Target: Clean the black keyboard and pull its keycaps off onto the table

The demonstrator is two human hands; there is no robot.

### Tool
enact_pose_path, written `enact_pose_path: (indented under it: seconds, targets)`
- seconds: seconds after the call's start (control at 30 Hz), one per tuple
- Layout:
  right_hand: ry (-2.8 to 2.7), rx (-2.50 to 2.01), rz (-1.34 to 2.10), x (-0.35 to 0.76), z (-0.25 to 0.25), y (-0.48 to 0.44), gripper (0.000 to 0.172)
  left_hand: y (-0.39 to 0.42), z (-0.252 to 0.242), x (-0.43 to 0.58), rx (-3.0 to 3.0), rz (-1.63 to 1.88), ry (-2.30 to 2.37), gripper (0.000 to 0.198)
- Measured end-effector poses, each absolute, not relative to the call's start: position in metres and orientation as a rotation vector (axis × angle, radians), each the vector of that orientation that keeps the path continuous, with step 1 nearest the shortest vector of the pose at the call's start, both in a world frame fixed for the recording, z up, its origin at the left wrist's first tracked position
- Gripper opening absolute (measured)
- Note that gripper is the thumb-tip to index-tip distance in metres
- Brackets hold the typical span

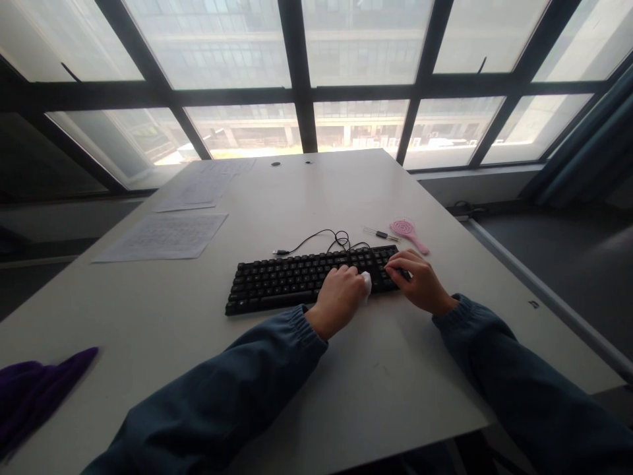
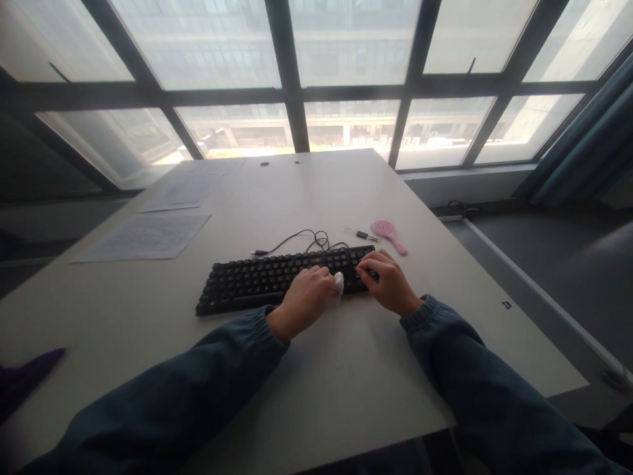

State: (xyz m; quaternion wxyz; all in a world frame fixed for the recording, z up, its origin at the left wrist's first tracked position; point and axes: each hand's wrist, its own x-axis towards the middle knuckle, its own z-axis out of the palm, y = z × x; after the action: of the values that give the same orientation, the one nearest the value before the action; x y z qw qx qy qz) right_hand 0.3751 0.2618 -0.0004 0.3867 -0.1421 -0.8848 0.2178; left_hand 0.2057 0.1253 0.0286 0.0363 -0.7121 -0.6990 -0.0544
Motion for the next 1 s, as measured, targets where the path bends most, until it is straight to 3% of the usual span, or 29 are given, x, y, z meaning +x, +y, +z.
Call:
enact_pose_path:
  seconds: [0.13, 0.27, 0.4, 0.8, 1.0]
  targets:
    - [-2.268, -0.334, 0.573, 0.376, 0.001, 0.261, 0.009, 0.124, 0.029, 0.206, -2.139, -0.319, -2.037, 0.018]
    - [-2.416, -0.209, 0.611, 0.376, 0.000, 0.260, 0.028, 0.128, 0.018, 0.207, -2.121, -0.530, -1.931, 0.017]
    - [-2.459, -0.268, 0.559, 0.375, -0.005, 0.259, 0.022, 0.135, -0.001, 0.205, -2.182, -0.703, -1.856, 0.015]
    - [-2.248, -0.692, 0.239, 0.394, 0.007, 0.285, 0.018, 0.139, -0.004, 0.201, -2.069, -0.835, -1.776, 0.022]
    - [-2.573, -0.627, 0.327, 0.391, -0.001, 0.280, 0.026, 0.138, -0.007, 0.204, -2.108, -0.802, -1.774, 0.017]
